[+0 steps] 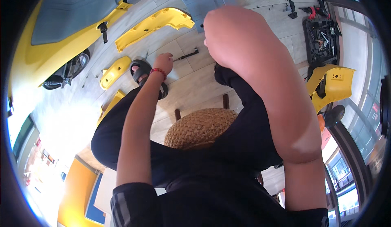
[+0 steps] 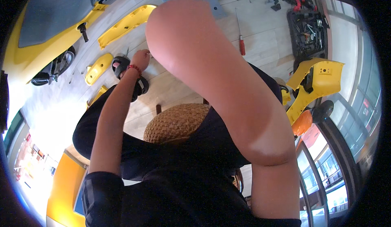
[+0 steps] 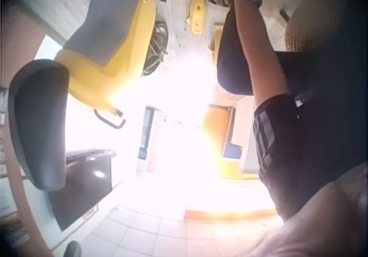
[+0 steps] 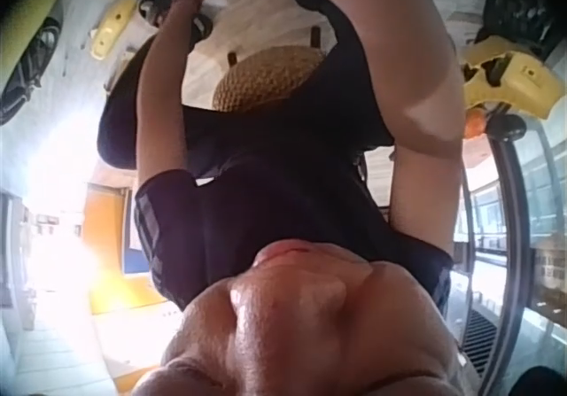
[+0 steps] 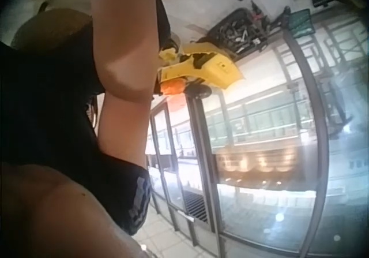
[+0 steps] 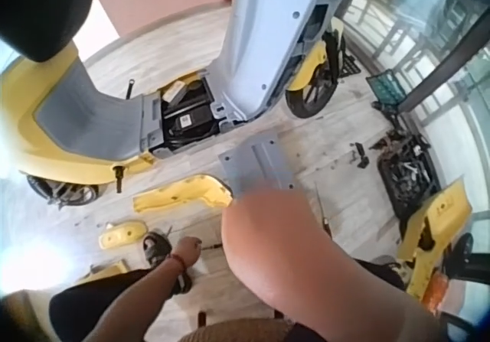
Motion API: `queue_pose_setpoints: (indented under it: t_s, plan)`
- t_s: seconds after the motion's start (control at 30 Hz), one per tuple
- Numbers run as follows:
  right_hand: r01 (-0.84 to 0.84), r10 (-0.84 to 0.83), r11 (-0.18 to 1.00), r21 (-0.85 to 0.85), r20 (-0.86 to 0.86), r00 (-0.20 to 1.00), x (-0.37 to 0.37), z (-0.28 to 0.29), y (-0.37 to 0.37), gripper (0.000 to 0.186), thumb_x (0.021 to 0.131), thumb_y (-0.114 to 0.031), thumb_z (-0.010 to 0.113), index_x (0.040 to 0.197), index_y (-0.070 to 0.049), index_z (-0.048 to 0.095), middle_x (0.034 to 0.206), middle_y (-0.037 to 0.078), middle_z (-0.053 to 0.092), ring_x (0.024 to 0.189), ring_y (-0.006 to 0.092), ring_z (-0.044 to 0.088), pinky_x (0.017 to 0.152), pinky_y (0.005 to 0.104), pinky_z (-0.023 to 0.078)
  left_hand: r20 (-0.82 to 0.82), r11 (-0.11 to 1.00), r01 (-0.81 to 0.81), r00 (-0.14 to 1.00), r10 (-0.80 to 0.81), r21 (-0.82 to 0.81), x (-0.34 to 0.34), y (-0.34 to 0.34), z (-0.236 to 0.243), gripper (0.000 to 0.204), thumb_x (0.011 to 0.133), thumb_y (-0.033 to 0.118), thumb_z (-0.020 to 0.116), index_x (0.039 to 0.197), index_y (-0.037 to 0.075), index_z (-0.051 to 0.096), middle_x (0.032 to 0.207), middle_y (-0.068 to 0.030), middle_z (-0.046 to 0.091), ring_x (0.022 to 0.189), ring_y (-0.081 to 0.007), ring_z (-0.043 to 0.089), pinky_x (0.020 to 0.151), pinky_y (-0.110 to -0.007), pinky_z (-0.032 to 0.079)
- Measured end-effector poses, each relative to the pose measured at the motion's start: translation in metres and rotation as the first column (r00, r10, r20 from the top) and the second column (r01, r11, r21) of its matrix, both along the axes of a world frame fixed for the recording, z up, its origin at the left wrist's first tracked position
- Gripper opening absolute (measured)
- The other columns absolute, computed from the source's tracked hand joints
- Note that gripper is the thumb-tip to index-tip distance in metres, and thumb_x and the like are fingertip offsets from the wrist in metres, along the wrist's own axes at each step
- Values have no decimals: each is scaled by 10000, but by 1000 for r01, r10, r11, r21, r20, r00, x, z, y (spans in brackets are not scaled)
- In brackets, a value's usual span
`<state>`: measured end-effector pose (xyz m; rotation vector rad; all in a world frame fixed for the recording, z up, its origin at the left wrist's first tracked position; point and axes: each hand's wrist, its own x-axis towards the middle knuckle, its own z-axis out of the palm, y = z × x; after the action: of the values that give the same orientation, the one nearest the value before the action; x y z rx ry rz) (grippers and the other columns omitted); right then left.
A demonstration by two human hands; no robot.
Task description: Replacing or repairing parts of a yellow electric scooter, including body panels and cable inspection.
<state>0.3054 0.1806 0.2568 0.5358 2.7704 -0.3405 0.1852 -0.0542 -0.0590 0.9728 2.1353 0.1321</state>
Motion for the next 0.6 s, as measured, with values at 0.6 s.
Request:
queue_pose_setpoints:
  t_s: [0.6]
  plan:
    - [97,-65,981,-167,190,980,14,-1,15,253,797,-227,638,760,22,617,802,191,581,809,365,572,710,423,454,112,978,145,985,-128,-154,46,18,-34,188,890,144,476,1030,31,531,991,-194,609,980,-370,579,840,-456,456]
